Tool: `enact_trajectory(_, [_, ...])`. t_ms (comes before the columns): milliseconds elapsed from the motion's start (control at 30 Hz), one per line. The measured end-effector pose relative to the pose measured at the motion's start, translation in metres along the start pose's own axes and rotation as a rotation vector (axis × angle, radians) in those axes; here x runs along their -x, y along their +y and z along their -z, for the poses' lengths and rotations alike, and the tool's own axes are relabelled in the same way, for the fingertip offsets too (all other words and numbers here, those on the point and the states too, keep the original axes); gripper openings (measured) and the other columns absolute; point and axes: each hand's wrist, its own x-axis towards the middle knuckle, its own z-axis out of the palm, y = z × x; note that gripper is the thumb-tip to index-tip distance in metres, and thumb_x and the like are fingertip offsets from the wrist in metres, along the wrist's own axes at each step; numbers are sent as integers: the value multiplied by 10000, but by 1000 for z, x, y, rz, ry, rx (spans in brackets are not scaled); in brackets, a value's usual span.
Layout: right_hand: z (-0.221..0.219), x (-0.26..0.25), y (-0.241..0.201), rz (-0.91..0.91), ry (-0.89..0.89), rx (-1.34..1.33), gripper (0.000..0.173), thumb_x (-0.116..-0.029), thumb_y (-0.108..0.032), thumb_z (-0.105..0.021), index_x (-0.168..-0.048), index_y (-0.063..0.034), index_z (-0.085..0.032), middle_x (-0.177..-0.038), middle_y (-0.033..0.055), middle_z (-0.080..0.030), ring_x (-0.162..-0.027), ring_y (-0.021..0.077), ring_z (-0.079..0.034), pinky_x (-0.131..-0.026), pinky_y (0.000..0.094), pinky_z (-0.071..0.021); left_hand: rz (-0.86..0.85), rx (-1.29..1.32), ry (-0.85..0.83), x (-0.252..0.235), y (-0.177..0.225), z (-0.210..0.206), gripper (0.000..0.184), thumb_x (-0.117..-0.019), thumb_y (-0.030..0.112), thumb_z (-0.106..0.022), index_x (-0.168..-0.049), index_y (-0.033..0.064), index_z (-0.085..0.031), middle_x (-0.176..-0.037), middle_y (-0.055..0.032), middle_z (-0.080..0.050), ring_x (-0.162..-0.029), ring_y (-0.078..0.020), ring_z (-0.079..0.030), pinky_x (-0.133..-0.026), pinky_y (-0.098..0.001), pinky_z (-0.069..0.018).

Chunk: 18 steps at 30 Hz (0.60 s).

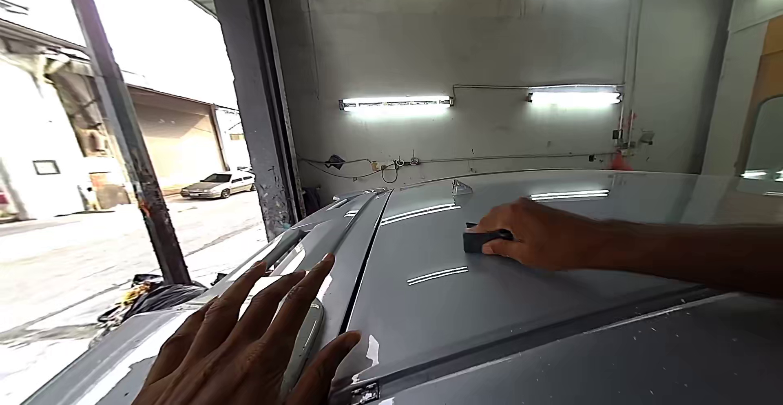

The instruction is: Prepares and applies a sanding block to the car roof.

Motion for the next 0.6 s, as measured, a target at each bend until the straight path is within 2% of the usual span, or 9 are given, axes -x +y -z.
enact_trajectory(100, [1,9,-3,22,3,4,253,-1027,-272,-621,-1233,-176,-731,-1116,-22,-725,-1002,58,-678,-867,271,-563,-4,-3,-17,-3,3,-4,740,-1029,672,-383,-1633,247,-330,-1588,-179,-455,-1500,-488,-323,-1151,-689,-281])
enact_trajectory(167, [-5,-14,5,29,-25,-14,283,-1041,-262,-598,-1268,-145,-719,-1149,20,-729,-1035,110,-685,-901,326,-556,9,4,-5,-3,0,-4,752,-1025,667,-400,-1633,230,-328,-1564,-188,-480,-1484,-493,-343,-1140,-685,-298])
enact_trajectory(233, [-9,-36,14,45,-38,-33,268,-1036,-234,-602,-1239,-110,-725,-1082,57,-735,-990,161,-691,-877,378,-553,17,8,16,-1,-3,-3,760,-1024,659,-416,-1636,217,-322,-1550,-206,-490,-1476,-503,-351,-1139,-684,-304])
enact_trajectory(300, [-5,-35,12,36,-54,-45,258,-1034,-227,-605,-1225,-106,-727,-1052,57,-733,-964,166,-689,-856,386,-553,12,-2,20,0,-4,-4,761,-1026,652,-421,-1640,217,-309,-1545,-217,-491,-1471,-511,-353,-1133,-686,-307])
enact_trajectory(400, [8,0,-3,21,-45,-40,264,-1029,-235,-620,-1252,-140,-726,-1099,16,-728,-988,105,-683,-868,321,-563,-8,-11,22,-6,-3,-5,751,-1033,640,-419,-1641,214,-308,-1543,-214,-495,-1475,-511,-344,-1148,-684,-284])
enact_trajectory(467, [5,4,-2,36,-42,-34,278,-1032,-259,-615,-1269,-160,-722,-1142,-5,-725,-1026,72,-678,-891,284,-557,-12,0,-9,-8,-1,-6,739,-1041,618,-428,-1640,202,-309,-1545,-223,-489,-1474,-511,-349,-1146,-683,-291])
enact_trajectory(533, [-3,-17,10,60,-45,-38,286,-1039,-246,-601,-1270,-124,-718,-1142,40,-730,-1040,125,-684,-906,338,-550,0,-1,6,-8,-1,-6,758,-1031,631,-439,-1643,205,-302,-1546,-222,-488,-1466,-500,-365,-1140,-662,-312])
enact_trajectory(600, [-10,-44,21,67,-46,-36,255,-1032,-225,-605,-1207,-87,-730,-1059,77,-735,-983,182,-692,-863,400,-549,14,-9,33,-6,-4,-6,785,-1018,656,-437,-1642,199,-300,-1543,-220,-491,-1466,-497,-365,-1143,-662,-308])
